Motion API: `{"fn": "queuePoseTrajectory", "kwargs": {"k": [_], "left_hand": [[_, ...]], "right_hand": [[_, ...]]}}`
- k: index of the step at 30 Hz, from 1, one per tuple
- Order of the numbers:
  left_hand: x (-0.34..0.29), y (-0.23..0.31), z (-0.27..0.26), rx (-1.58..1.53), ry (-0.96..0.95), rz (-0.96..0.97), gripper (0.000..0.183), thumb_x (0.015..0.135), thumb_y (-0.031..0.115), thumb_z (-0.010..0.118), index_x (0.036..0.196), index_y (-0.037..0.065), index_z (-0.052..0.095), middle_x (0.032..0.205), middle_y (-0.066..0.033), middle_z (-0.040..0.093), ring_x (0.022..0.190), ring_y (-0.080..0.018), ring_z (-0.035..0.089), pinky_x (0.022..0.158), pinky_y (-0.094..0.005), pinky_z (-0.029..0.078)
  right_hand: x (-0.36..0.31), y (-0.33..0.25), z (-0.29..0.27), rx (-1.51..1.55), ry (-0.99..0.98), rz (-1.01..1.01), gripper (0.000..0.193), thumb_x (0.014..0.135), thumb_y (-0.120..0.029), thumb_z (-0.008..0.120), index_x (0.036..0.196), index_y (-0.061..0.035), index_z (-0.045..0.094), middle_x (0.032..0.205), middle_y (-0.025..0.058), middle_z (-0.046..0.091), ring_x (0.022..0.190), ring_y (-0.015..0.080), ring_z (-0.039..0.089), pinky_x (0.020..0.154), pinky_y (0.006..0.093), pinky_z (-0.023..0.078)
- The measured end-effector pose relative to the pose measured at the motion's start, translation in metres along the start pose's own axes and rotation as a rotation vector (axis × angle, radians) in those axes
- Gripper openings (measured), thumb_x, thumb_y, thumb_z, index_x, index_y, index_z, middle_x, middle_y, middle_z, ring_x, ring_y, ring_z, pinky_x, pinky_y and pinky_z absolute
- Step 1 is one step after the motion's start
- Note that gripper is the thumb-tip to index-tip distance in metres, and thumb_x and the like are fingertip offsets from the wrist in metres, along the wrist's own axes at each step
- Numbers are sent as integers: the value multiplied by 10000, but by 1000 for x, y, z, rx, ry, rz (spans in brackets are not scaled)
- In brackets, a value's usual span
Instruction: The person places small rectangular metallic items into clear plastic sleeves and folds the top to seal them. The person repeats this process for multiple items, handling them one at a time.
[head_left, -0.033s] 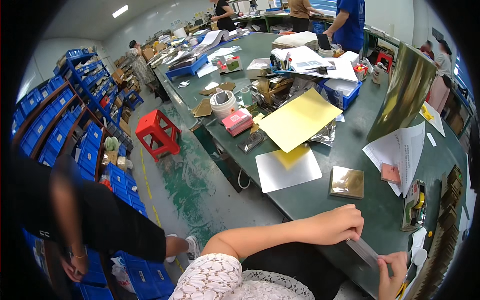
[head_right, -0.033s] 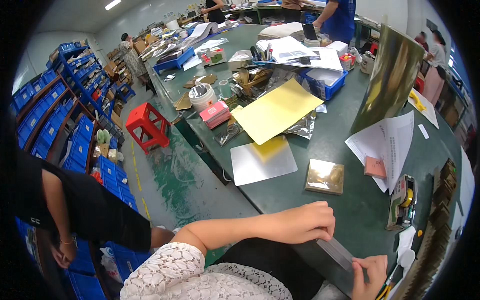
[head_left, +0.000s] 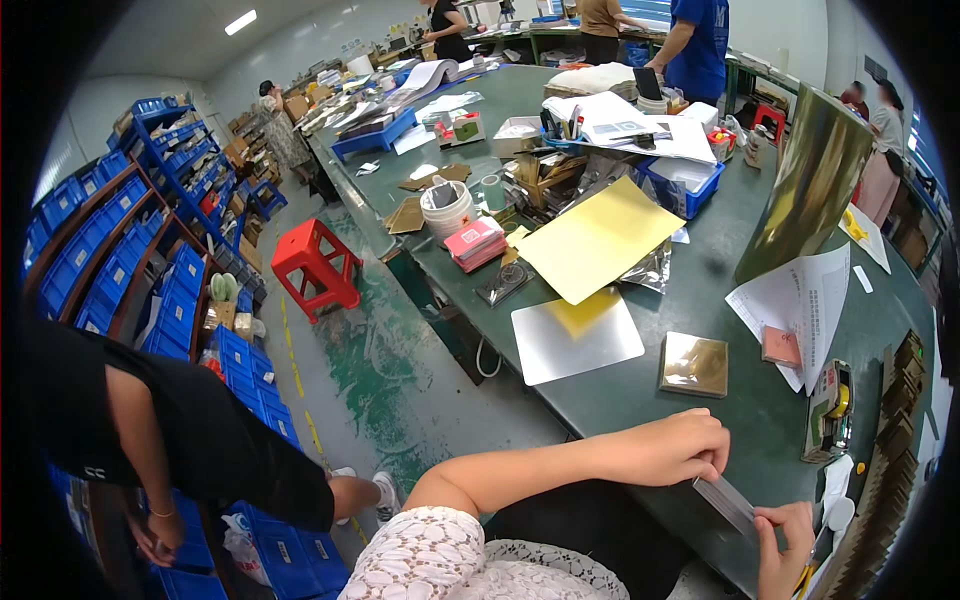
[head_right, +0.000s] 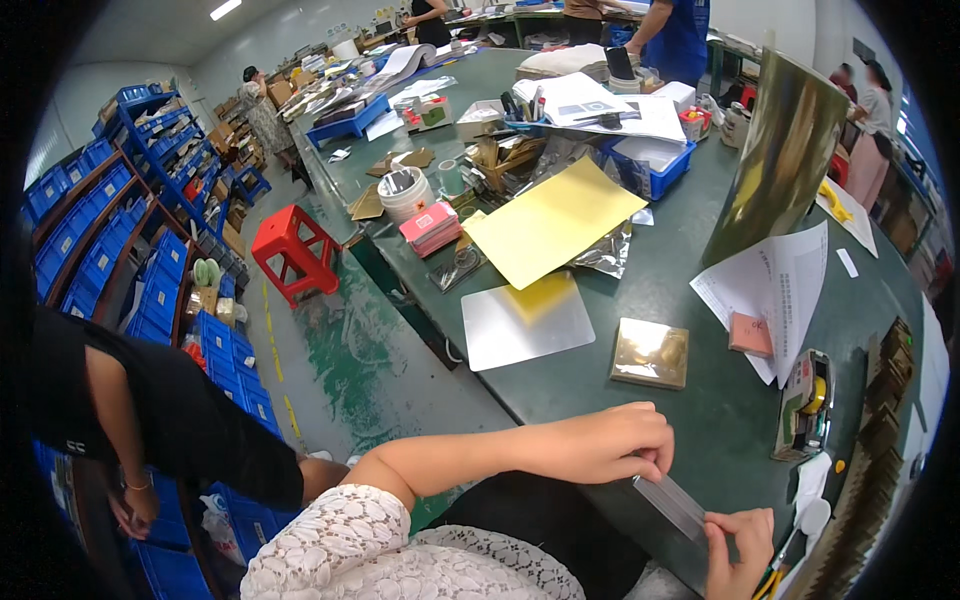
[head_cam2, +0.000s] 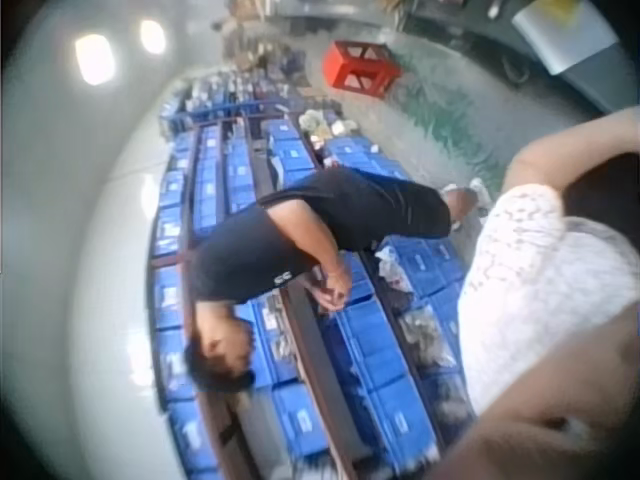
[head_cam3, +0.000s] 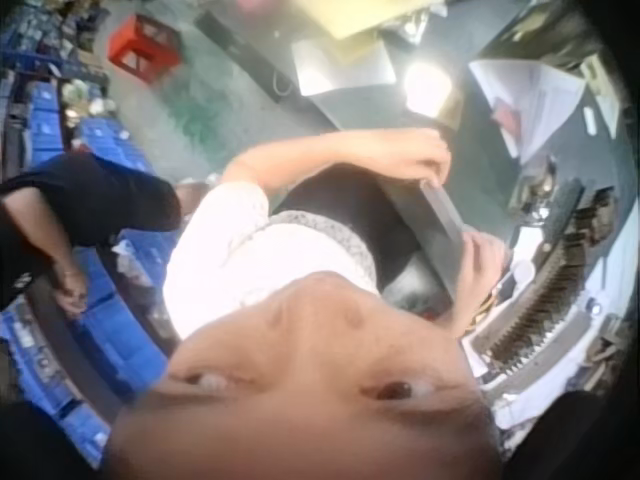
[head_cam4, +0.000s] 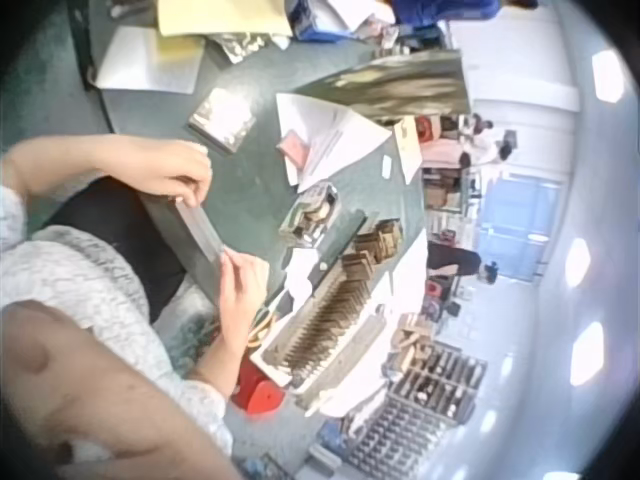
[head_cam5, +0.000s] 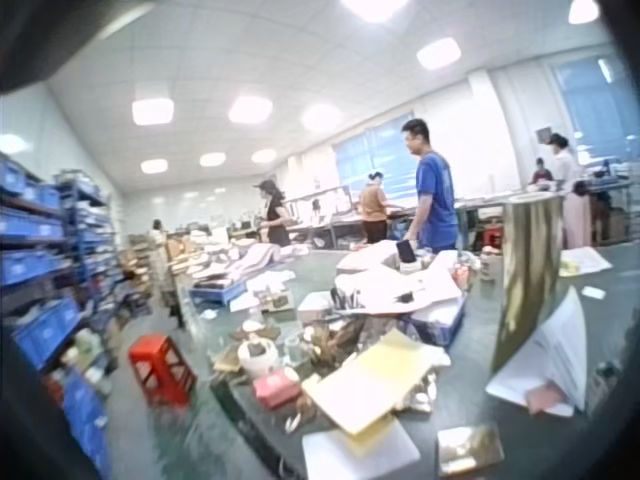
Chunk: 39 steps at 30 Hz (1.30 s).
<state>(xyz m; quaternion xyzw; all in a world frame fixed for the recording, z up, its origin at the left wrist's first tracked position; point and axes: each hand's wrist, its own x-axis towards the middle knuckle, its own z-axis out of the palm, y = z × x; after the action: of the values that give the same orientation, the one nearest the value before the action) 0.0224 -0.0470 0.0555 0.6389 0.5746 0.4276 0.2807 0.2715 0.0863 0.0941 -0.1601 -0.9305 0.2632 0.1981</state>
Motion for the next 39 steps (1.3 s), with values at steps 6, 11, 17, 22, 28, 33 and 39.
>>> {"fn": "queuePoseTrajectory", "kwargs": {"k": [6,11,17,22,28,33,39], "left_hand": [[1,-10,5,109,35,98,183,910,208,681,937,29,660,920,-72,563,962,-262,522,867,-374,447],[-5,-6,4,175,61,114,167,907,193,676,887,28,665,925,-85,557,972,-261,520,860,-370,451],[-5,-6,8,195,93,188,101,883,118,670,846,37,624,931,-90,555,958,-270,522,836,-375,461],[-1,-13,7,118,37,222,118,937,135,625,881,44,576,914,-81,520,931,-274,497,829,-374,439],[7,-17,-5,-278,-85,48,67,930,94,631,963,36,640,856,-64,570,854,-208,562,765,-350,462],[3,-32,9,-351,31,64,128,866,124,723,966,59,769,832,-55,616,803,-154,604,729,-288,488],[-9,-22,10,-316,85,-45,171,807,149,799,965,85,790,857,-47,655,730,-124,610,684,-266,499]], "right_hand": [[7,-3,-1,26,-59,47,178,879,0,674,1052,6,714,893,151,640,854,299,596,813,377,454],[6,-4,1,-71,-36,-9,184,878,0,673,1055,-7,721,872,146,627,840,296,584,806,378,443],[3,-8,-2,-128,-37,-22,170,878,-10,673,1043,-14,717,862,145,620,835,301,568,797,386,434],[5,-2,-9,-100,-140,54,212,885,-34,681,1095,-4,692,917,141,635,871,300,577,821,378,446],[5,31,7,202,-85,183,129,822,-53,696,798,15,590,844,60,513,797,169,490,732,280,384],[6,44,7,395,-153,278,136,825,-67,697,798,8,587,854,51,504,798,141,481,717,255,371],[3,36,9,551,-186,398,147,847,-88,686,787,1,585,849,31,507,793,110,477,695,237,365]]}}
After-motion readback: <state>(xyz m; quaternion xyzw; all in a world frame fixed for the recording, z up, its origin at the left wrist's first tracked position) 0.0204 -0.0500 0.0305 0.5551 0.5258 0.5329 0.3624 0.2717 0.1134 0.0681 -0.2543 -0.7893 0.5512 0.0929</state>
